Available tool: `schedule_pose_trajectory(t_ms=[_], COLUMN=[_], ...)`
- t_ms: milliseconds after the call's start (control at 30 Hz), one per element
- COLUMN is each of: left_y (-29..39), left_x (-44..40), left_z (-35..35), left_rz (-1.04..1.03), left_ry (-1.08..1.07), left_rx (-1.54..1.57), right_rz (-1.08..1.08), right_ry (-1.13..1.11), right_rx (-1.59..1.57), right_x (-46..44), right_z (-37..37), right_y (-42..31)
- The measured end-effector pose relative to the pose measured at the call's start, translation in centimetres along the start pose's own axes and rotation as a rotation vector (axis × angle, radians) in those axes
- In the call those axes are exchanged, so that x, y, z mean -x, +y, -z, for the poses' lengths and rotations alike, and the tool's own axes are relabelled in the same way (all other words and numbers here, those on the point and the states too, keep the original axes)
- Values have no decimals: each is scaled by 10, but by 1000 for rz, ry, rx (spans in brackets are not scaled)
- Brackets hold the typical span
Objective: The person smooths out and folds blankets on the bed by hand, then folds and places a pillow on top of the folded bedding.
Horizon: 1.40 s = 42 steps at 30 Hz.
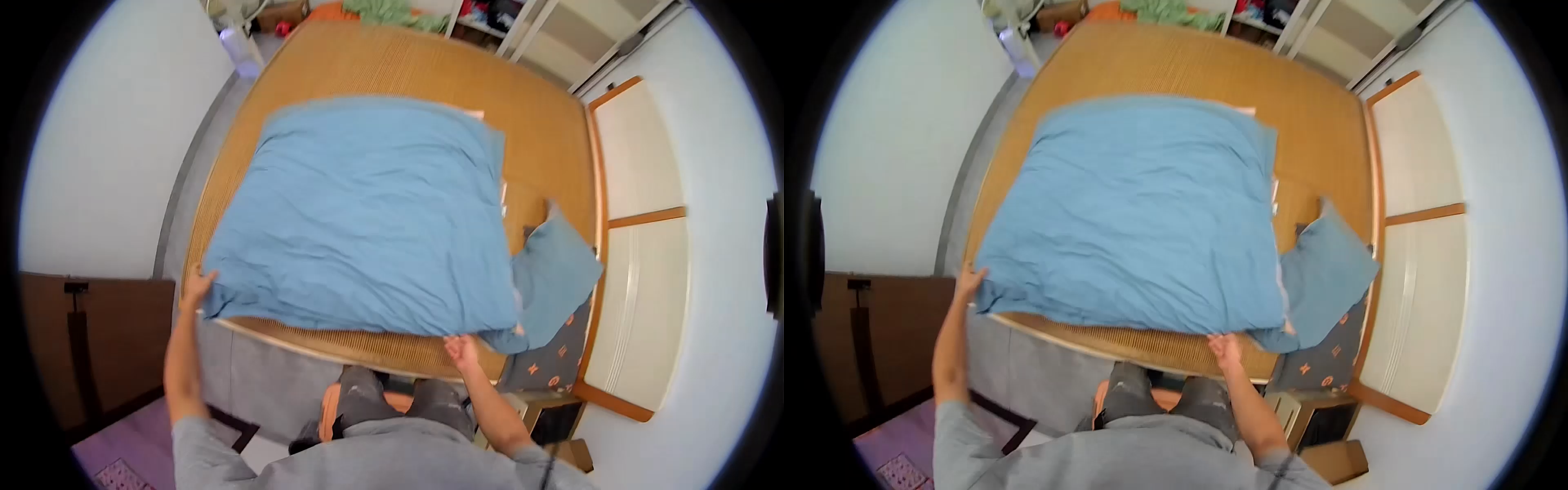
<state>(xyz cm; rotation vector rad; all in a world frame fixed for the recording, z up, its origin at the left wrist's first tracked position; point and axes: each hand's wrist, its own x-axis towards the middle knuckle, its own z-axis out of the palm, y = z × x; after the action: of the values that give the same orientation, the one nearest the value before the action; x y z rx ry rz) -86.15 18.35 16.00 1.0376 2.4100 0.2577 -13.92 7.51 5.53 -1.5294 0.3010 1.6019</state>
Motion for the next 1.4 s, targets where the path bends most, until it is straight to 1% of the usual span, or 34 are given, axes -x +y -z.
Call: schedule_pose_trajectory(t_ms=[33,67,100,133,167,200,267,333,400,433,500,533,600,633,667,700,733,800,833,867,900,933,1000,1033,1100,1167,1233,1267,1333,1367,1400], left_y=[-55,-63,-65,-80,-59,-22,25,82,124,143,179,195,222,234,246,254,259,265,269,272,274,273,276,278,290,293,298,292,254,226,195], left_x=[-16,-2,18,20,41,66,92,118,139,153,181,195,225,235,242,249,255,263,265,265,266,265,264,262,250,256,237,226,209,194,174], left_z=[-40,-68,-95,-141,-162,-184,-225,-248,-279,-294,-319,-329,-351,-362,-374,-384,-394,-412,-423,-437,-449,-461,-482,-490,-494,-487,-464,-444,-395,-371,-343], left_rz=[13,72,-194,-71,-34,2,-201,-355,-480,-536,-650,-708,-721,-743,-728,-730,-734,-745,-768,-756,-836,-914,-897,-905,-895,-869,-777,-759,-748,-723,-701], left_ry=[-8,-131,-198,-179,-187,-197,-144,-169,-204,-213,-227,-234,-272,-301,-297,-317,-341,-326,-306,-307,-279,-251,-243,-230,-254,-257,-704,-675,-265,-78,103], left_rx=[-241,-302,-186,-301,-275,-248,-256,-213,-146,-184,-203,-180,-148,-120,-118,-114,-112,-113,-114,-113,-116,-124,-158,-184,-177,-159,-95,-101,318,288,256], right_rz=[-235,-254,-310,-361,-207,-54,332,654,737,736,785,779,870,870,805,736,730,856,855,932,1008,1004,1054,1041,955,924,785,769,770,778,803], right_ry=[0,7,-34,-68,-98,-120,-245,-173,-207,-212,-100,-106,-10,-19,5,26,10,59,48,76,99,73,30,13,114,97,116,47,-69,-112,32], right_rx=[81,83,565,1045,896,747,1004,1431,1330,1334,1519,1527,1808,1814,1907,2001,2010,2044,2051,2064,2076,2080,2057,2051,2080,2054,2015,1980,1951,1959,1892], right_x=[-18,-18,-18,-13,3,9,-17,-26,-69,-79,-95,-95,-82,-81,-81,-82,-86,-91,-97,-98,-103,-114,-134,-145,-160,-150,-144,-136,-120,-113,-106], right_z=[15,12,2,-5,-23,-42,-50,-69,-59,-58,-53,-51,-54,-52,-46,-37,-28,-11,-4,-1,4,10,29,33,23,16,4,3,1,-5,-11], right_y=[38,53,58,63,63,56,41,11,-4,-16,-33,-37,-49,-51,-50,-47,-43,-38,-36,-34,-33,-31,-24,-21,-16,-15,-20,-26,-43,-38,-32])
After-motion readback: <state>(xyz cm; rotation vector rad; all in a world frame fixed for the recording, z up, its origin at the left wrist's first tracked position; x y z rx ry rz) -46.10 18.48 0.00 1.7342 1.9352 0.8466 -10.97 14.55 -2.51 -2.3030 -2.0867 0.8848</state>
